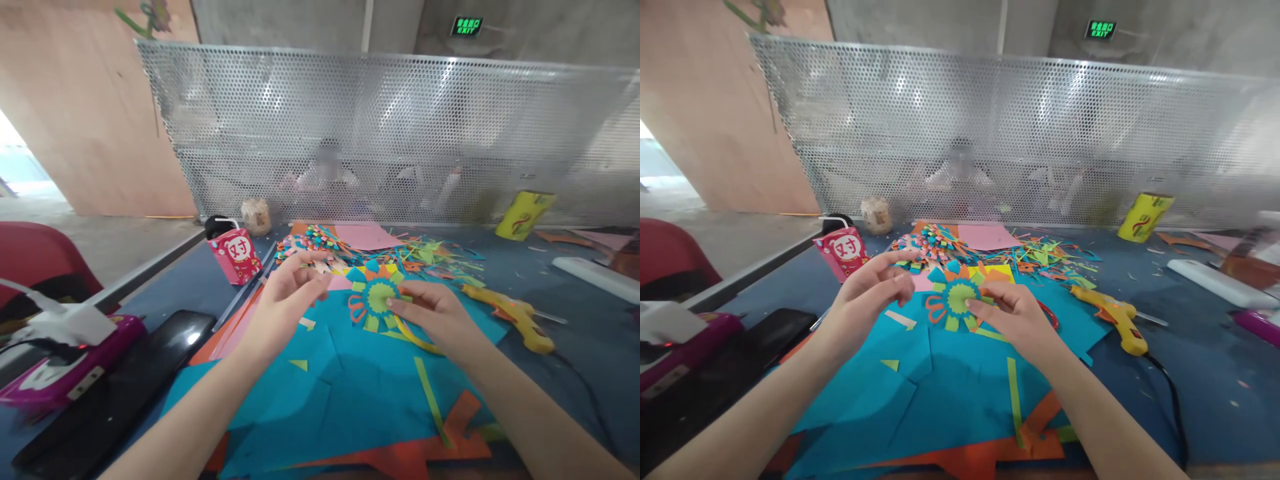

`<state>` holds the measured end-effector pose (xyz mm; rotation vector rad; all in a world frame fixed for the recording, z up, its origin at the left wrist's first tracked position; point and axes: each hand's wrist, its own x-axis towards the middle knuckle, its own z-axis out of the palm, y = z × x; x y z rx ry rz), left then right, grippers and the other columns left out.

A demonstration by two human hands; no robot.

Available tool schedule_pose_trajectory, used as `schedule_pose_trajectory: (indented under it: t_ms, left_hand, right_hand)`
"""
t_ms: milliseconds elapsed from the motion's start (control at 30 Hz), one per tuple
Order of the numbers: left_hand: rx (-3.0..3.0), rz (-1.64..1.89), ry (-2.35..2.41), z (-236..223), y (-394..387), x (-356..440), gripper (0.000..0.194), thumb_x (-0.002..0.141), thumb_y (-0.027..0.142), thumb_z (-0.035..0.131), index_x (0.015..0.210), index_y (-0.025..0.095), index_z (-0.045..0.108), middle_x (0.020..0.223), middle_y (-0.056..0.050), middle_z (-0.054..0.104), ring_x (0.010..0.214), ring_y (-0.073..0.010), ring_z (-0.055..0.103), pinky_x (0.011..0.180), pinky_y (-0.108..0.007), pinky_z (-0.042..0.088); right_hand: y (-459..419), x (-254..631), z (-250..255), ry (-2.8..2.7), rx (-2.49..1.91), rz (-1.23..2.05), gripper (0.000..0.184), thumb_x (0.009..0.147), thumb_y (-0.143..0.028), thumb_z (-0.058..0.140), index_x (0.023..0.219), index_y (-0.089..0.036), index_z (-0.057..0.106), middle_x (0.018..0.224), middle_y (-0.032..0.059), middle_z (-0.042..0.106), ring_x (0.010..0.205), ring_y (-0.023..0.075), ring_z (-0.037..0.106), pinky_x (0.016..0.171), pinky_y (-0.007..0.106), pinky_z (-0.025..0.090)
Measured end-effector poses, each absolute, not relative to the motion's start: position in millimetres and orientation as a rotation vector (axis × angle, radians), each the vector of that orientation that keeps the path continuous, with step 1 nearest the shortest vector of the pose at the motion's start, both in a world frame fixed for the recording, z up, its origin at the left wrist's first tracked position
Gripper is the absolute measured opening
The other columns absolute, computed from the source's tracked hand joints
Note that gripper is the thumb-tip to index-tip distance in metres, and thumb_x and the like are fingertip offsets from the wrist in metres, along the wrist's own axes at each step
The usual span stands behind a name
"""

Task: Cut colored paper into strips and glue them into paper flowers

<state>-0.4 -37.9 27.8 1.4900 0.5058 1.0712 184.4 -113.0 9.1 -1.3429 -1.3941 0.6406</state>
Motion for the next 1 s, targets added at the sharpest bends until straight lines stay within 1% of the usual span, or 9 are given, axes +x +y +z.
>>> schedule_pose_trajectory:
  t_ms: [100,167,233,333,433,600,733,833,1000]
  left_hand:
    - [1.529,1.007,0.347,28.5,-36.2,-0.7,0.038,0.074,0.018,0.058,0.112,0.018,0.051,0.093,-0.005,0.065,0.087,-0.0147,0.058,0.075,-0.023,0.043]
    - [1.544,0.922,0.271,28.8,-36.9,-0.9,0.041,0.076,0.015,0.056,0.116,0.019,0.049,0.102,-0.007,0.064,0.097,-0.0175,0.057,0.082,-0.027,0.043]
    - [1.551,0.872,0.231,28.8,-38.0,-1.4,0.043,0.076,0.014,0.056,0.118,0.02,0.048,0.106,-0.008,0.063,0.101,-0.0188,0.056,0.084,-0.028,0.043]
    - [1.572,0.824,0.189,28.7,-39.0,-2.4,0.047,0.075,0.013,0.058,0.12,0.022,0.046,0.106,-0.007,0.064,0.1,-0.0192,0.056,0.08,-0.026,0.046]
    - [1.605,0.809,0.165,28.6,-39.1,-2.7,0.052,0.072,0.011,0.061,0.121,0.023,0.046,0.096,-0.006,0.067,0.094,-0.0175,0.059,0.076,-0.024,0.047]
    - [1.629,0.861,0.163,27.6,-39.5,-1.9,0.056,0.068,0.008,0.064,0.12,0.022,0.047,0.081,-0.003,0.069,0.092,-0.017,0.06,0.076,-0.024,0.047]
    - [1.609,0.858,0.148,26.5,-40.2,-2.1,0.058,0.069,0.008,0.063,0.122,0.022,0.045,0.089,-0.004,0.068,0.088,-0.0163,0.061,0.073,-0.023,0.049]
    - [1.619,0.842,0.143,26.3,-40.6,-2.5,0.057,0.069,0.007,0.063,0.121,0.022,0.046,0.087,-0.004,0.068,0.086,-0.0151,0.061,0.072,-0.021,0.048]
    - [1.604,0.869,0.162,26.7,-41.1,-2.2,0.062,0.067,0.006,0.064,0.122,0.023,0.043,0.092,-0.004,0.067,0.087,-0.0158,0.061,0.075,-0.024,0.047]
  right_hand:
    - [-112.6,187.8,4.4,-1.301,-1.215,0.924,0.021,0.062,-0.036,0.067,0.059,-0.018,0.056,0.056,-0.0036,0.045,0.051,0.0076,0.041,0.048,0.021,0.036]
    - [-113.6,189.2,2.9,-1.301,-1.168,1.023,0.022,0.061,-0.036,0.068,0.058,-0.017,0.057,0.055,-0.0038,0.044,0.049,0.0067,0.038,0.046,0.02,0.033]
    - [-115.5,189.3,3.9,-1.31,-1.122,1.109,0.023,0.059,-0.036,0.069,0.057,-0.017,0.056,0.053,-0.0043,0.041,0.047,0.0063,0.036,0.044,0.02,0.031]
    - [-118.5,188.0,7.1,-1.338,-1.097,1.198,0.027,0.056,-0.037,0.071,0.053,-0.017,0.054,0.049,-0.0056,0.037,0.045,0.0057,0.032,0.042,0.02,0.027]
    - [-119.6,187.3,7.8,-1.377,-1.128,1.219,0.028,0.057,-0.037,0.071,0.052,-0.016,0.053,0.048,-0.0059,0.037,0.044,0.0053,0.031,0.041,0.02,0.025]
    - [-119.4,187.4,6.6,-1.383,-1.11,1.239,0.022,0.058,-0.033,0.07,0.055,-0.016,0.057,0.052,-0.0051,0.042,0.047,0.0055,0.036,0.043,0.02,0.027]
    - [-120.3,187.1,8.4,-1.399,-1.132,1.243,0.02,0.058,-0.033,0.069,0.058,-0.016,0.059,0.052,-0.0046,0.044,0.049,0.0069,0.04,0.047,0.021,0.032]
    - [-120.7,187.1,8.5,-1.424,-1.138,1.23,0.02,0.059,-0.033,0.069,0.056,-0.016,0.059,0.051,-0.0045,0.045,0.049,0.0073,0.041,0.048,0.022,0.033]
    - [-120.6,187.3,6.9,-1.419,-1.153,1.188,0.021,0.058,-0.036,0.069,0.061,-0.017,0.062,0.052,-0.0032,0.05,0.048,0.0089,0.046,0.047,0.023,0.038]
